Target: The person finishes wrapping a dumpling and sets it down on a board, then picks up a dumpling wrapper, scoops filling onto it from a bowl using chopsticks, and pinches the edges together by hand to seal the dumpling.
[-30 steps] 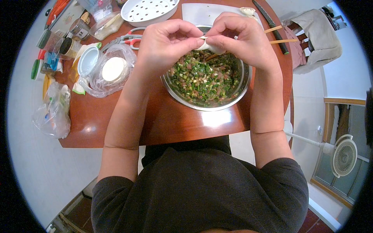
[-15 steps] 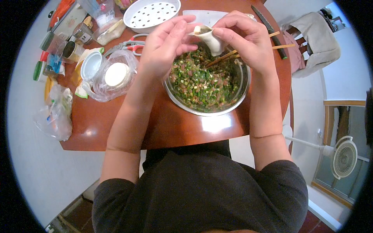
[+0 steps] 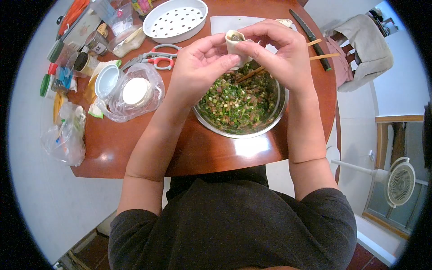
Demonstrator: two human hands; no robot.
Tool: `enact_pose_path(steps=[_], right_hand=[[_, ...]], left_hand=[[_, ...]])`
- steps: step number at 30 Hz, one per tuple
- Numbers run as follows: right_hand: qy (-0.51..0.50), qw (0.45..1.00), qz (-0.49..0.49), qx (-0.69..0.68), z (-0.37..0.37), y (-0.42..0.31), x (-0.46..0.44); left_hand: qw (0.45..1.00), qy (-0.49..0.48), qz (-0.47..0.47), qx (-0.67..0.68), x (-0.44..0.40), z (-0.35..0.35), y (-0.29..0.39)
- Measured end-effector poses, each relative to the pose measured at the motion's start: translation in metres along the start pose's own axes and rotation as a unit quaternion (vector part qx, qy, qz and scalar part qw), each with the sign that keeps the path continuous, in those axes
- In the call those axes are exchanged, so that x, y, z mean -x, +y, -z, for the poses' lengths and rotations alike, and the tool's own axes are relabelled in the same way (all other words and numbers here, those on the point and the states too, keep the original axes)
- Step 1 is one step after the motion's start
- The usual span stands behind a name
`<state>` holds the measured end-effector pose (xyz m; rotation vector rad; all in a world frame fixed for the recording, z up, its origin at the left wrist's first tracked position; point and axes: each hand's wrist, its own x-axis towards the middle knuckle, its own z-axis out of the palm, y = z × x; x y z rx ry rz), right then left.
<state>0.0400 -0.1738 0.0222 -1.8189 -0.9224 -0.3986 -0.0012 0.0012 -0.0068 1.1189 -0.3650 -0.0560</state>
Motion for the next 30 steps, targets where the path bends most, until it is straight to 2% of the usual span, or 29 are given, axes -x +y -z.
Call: enact_pose_path(steps=[2,11,17,26,30], right_hand=[[0.0,1.0,-0.01,0.006,0.0,0.0,0.0],[0.02,0.991,0.094,0.092,0.0,0.003,-0.001],[0.023,0.988,0.114,0.104,-0.002,-0.001,-0.002],[0.067,0.982,0.121,0.127,-0.009,-0.001,0.0],[0.046,0.997,0.049,0.044,-0.007,-0.001,0.003]], left_hand=[[1.0,-0.005,0.001,0.001,0.0,0.0,0.0],[1.0,-0.007,0.003,-0.015,0.001,0.0,0.001],[1.0,-0.007,-0.003,-0.026,0.001,0.002,0.001],[0.999,0.002,-0.019,-0.038,0.001,0.002,-0.003],[0.999,-0.002,0.004,-0.033,0.001,0.002,0.001]])
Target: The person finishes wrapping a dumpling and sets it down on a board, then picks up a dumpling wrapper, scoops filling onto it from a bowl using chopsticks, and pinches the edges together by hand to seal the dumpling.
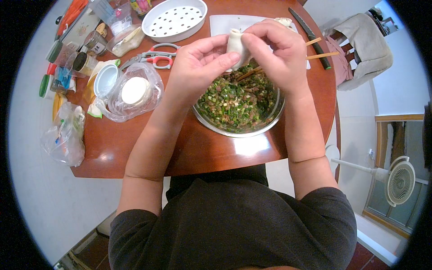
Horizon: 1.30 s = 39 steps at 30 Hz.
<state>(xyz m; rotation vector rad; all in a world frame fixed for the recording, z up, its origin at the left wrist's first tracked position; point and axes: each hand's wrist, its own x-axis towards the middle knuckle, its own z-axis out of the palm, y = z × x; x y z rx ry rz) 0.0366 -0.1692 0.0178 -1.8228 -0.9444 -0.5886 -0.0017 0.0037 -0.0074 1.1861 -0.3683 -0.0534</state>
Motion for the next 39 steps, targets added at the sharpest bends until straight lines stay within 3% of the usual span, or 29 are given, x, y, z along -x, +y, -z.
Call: enact_pose_path(steps=[3,6,9,22,24,28,33,39], right_hand=[[-0.01,0.994,-0.052,-0.091,0.001,0.006,0.002],[-0.031,0.992,-0.078,-0.09,0.003,-0.001,0.0],[-0.078,0.996,-0.025,-0.045,0.006,0.002,-0.002],[-0.037,0.997,0.054,0.031,-0.003,0.004,-0.004],[-0.014,0.999,0.051,0.011,-0.002,0.005,-0.006],[-0.006,0.972,-0.126,-0.201,-0.002,0.0,-0.001],[-0.098,0.948,-0.181,-0.241,-0.006,0.008,0.002],[-0.093,0.934,-0.244,-0.242,-0.005,0.004,0.0]], left_hand=[[1.0,-0.001,0.02,0.0,0.001,0.0,0.004],[0.999,-0.018,0.039,-0.031,0.001,0.003,0.003],[0.996,-0.019,0.05,-0.064,0.001,0.004,-0.001],[0.996,-0.031,0.038,-0.08,-0.001,0.006,-0.007],[0.998,0.002,0.043,-0.047,-0.001,0.006,-0.002],[0.993,0.02,0.015,0.115,-0.007,0.019,-0.004],[0.978,0.028,-0.012,0.207,-0.009,0.02,-0.001],[0.981,0.064,-0.005,0.182,-0.007,0.011,0.003]])
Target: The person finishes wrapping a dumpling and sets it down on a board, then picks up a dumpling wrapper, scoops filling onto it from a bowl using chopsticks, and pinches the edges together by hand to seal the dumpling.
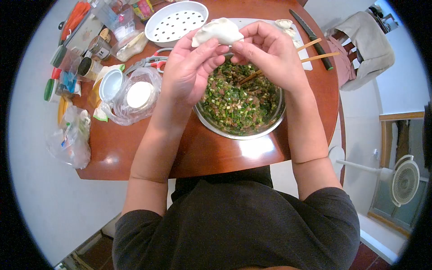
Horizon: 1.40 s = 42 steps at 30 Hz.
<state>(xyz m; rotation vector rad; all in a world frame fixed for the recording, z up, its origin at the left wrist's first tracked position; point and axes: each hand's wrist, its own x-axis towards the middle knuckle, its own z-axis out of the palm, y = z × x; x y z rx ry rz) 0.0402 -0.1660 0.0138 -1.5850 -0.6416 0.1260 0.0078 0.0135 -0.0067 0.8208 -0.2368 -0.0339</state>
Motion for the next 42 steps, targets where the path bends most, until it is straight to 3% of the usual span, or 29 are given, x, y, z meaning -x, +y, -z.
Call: enact_pose_path(steps=[12,18,21,30,36,39,42], right_hand=[[0.108,0.991,0.074,0.017,0.003,-0.002,0.0],[0.069,0.992,0.088,0.057,0.011,-0.004,0.001],[0.048,0.996,0.071,0.003,0.012,-0.007,0.002],[0.066,0.993,0.061,0.075,0.012,-0.011,0.003],[0.073,0.977,0.123,0.158,0.013,-0.007,0.003],[0.05,0.97,0.149,0.184,0.018,-0.006,0.002],[0.033,0.968,0.155,0.194,0.018,-0.012,0.005]], left_hand=[[0.997,0.058,-0.004,-0.044,-0.003,0.007,0.001],[0.996,0.053,-0.045,-0.063,-0.003,0.017,-0.004],[0.994,0.059,-0.058,-0.073,-0.003,0.017,-0.004],[0.995,0.029,-0.053,-0.085,-0.001,0.015,-0.005],[0.99,0.054,-0.048,-0.121,-0.001,0.006,-0.002],[0.993,-0.009,-0.022,-0.116,0.0,0.009,0.003],[0.98,-0.011,-0.05,-0.192,0.001,0.009,0.002]])
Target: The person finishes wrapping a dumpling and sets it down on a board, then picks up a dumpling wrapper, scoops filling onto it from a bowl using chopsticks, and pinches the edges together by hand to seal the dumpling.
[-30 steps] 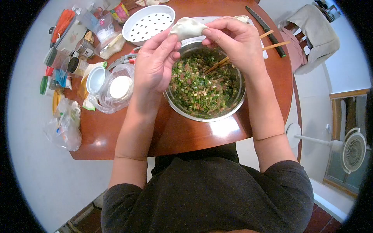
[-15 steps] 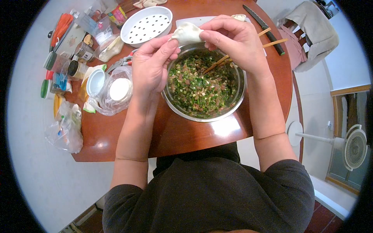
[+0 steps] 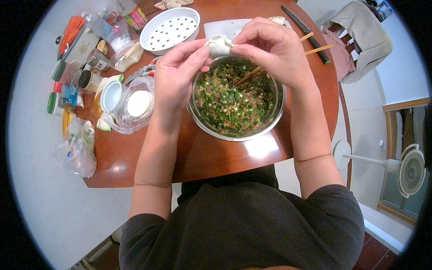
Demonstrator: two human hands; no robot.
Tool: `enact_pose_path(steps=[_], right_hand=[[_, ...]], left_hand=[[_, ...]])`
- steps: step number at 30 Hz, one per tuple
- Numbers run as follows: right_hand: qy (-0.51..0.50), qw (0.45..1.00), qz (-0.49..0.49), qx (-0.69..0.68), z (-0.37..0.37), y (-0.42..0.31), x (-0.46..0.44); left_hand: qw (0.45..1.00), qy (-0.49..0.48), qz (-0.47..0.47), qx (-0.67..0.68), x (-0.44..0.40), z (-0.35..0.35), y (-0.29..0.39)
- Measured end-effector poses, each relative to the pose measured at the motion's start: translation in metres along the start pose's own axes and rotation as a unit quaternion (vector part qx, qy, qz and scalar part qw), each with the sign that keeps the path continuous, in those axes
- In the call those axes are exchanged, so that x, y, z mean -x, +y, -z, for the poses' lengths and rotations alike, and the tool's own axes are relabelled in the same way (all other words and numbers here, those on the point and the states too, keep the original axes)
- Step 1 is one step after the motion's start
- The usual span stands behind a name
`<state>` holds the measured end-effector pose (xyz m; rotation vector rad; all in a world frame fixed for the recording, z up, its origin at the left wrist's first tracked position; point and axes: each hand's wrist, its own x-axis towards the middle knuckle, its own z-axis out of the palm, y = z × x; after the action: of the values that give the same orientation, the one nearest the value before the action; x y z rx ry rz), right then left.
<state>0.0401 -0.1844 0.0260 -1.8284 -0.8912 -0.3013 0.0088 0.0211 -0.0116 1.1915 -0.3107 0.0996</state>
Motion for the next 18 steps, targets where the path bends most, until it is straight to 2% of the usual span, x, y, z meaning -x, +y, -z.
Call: enact_pose_path(steps=[3,12,18], right_hand=[[-0.018,0.993,-0.067,-0.1,-0.002,-0.001,0.002],[-0.035,0.999,-0.001,-0.032,0.002,0.003,0.001],[-0.047,0.995,-0.032,-0.087,0.001,-0.001,0.001]], left_hand=[[0.999,0.013,-0.019,-0.024,-0.001,0.0,-0.004],[0.991,0.039,-0.083,-0.102,0.003,-0.008,-0.001],[0.988,0.04,-0.097,-0.115,0.005,-0.012,0.003]])
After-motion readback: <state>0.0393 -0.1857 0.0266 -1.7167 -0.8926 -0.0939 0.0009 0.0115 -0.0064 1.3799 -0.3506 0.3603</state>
